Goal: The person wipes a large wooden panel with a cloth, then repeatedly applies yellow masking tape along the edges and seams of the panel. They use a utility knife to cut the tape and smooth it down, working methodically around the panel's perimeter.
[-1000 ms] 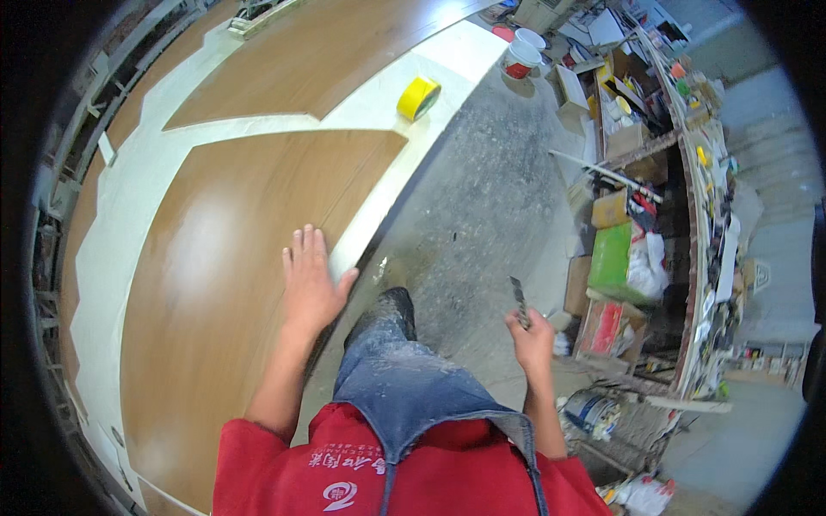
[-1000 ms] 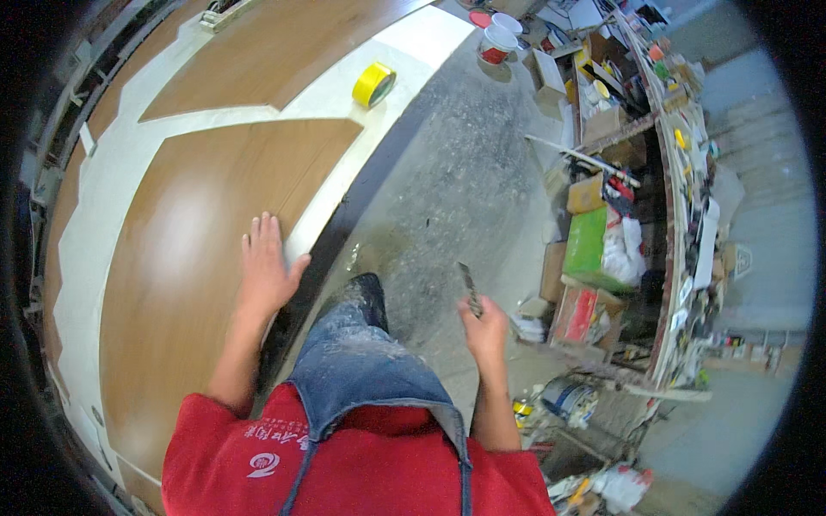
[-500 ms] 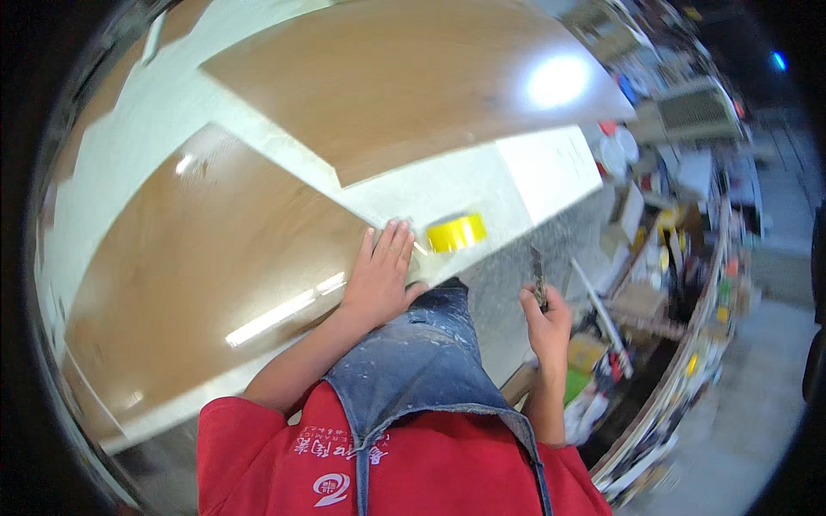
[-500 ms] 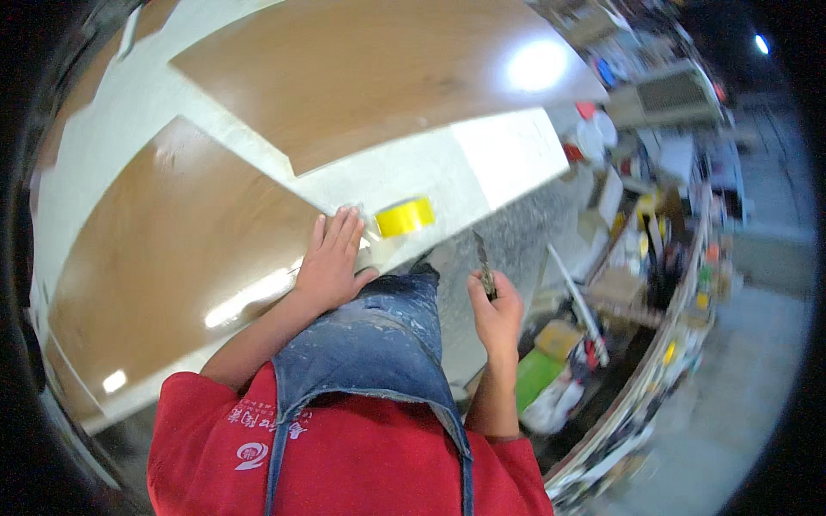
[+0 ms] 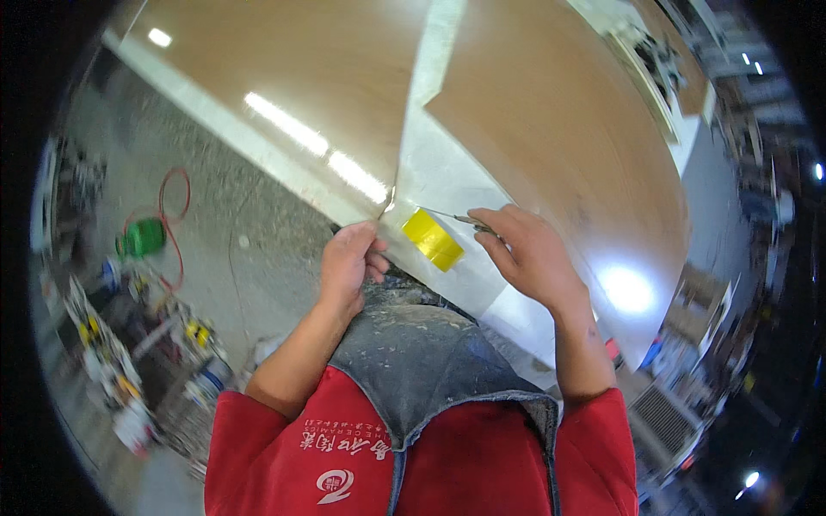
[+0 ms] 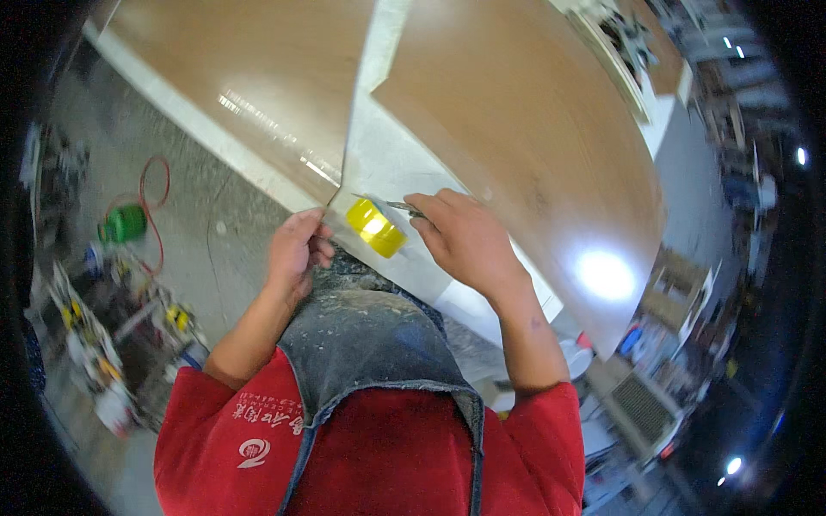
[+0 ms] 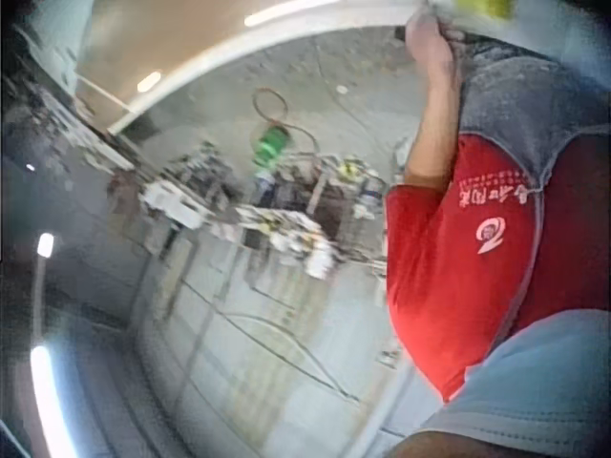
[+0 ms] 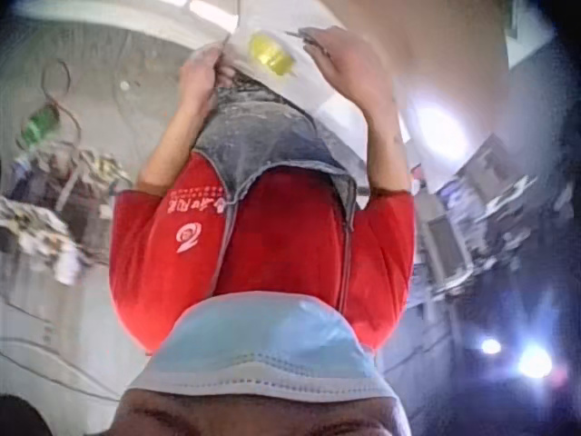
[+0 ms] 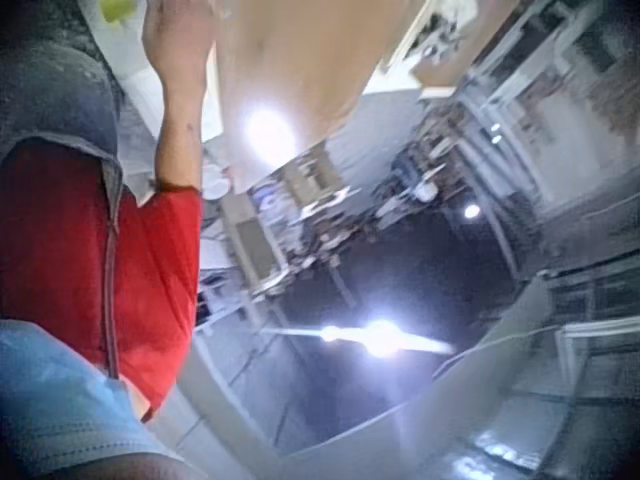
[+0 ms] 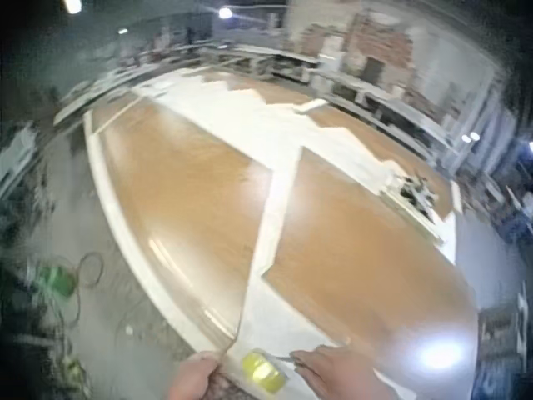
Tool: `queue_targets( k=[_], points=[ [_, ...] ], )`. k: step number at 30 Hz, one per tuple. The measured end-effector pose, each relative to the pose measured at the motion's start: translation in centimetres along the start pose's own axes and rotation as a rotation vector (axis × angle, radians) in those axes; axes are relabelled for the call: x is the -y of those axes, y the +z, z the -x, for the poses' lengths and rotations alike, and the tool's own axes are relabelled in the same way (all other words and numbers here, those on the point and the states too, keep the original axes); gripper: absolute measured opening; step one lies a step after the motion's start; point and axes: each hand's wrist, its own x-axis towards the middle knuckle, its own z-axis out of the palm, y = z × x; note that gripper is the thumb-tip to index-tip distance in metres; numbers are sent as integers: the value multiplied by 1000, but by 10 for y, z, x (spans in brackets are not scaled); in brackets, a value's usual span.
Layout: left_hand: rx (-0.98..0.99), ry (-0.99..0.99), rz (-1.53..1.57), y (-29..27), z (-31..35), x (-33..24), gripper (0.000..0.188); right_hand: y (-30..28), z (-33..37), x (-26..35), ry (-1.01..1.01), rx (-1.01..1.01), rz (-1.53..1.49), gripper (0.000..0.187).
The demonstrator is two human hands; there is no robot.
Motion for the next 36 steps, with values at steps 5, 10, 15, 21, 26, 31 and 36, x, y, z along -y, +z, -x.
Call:
queue_targets(
  k=[5, 10, 15, 21, 26, 31, 36],
  points=[
    [-1, -81, 255, 29, 16, 19, 37, 2, -48, -5, -246, 161, 254, 26],
    [70, -73, 338, 45, 14, 29, 35, 7, -93, 2, -407, 278, 422, 24],
    [120, -103, 397, 53, 13, 35, 42, 14, -116, 3, -508, 314, 537, 25],
    [120, -103, 478, 55, 14, 33, 44, 29, -135, 6, -641, 311, 558, 28],
    [80, -97, 491, 60, 14, 35, 47, 39, -141, 12, -710, 318, 598, 31],
    [49, -67, 504, 61, 18, 36, 48, 35, -156, -3, -680, 329, 521, 33],
    [66, -75, 507, 61, 17, 35, 44, -8, -152, -36, -573, 209, 511, 29]
  ],
)
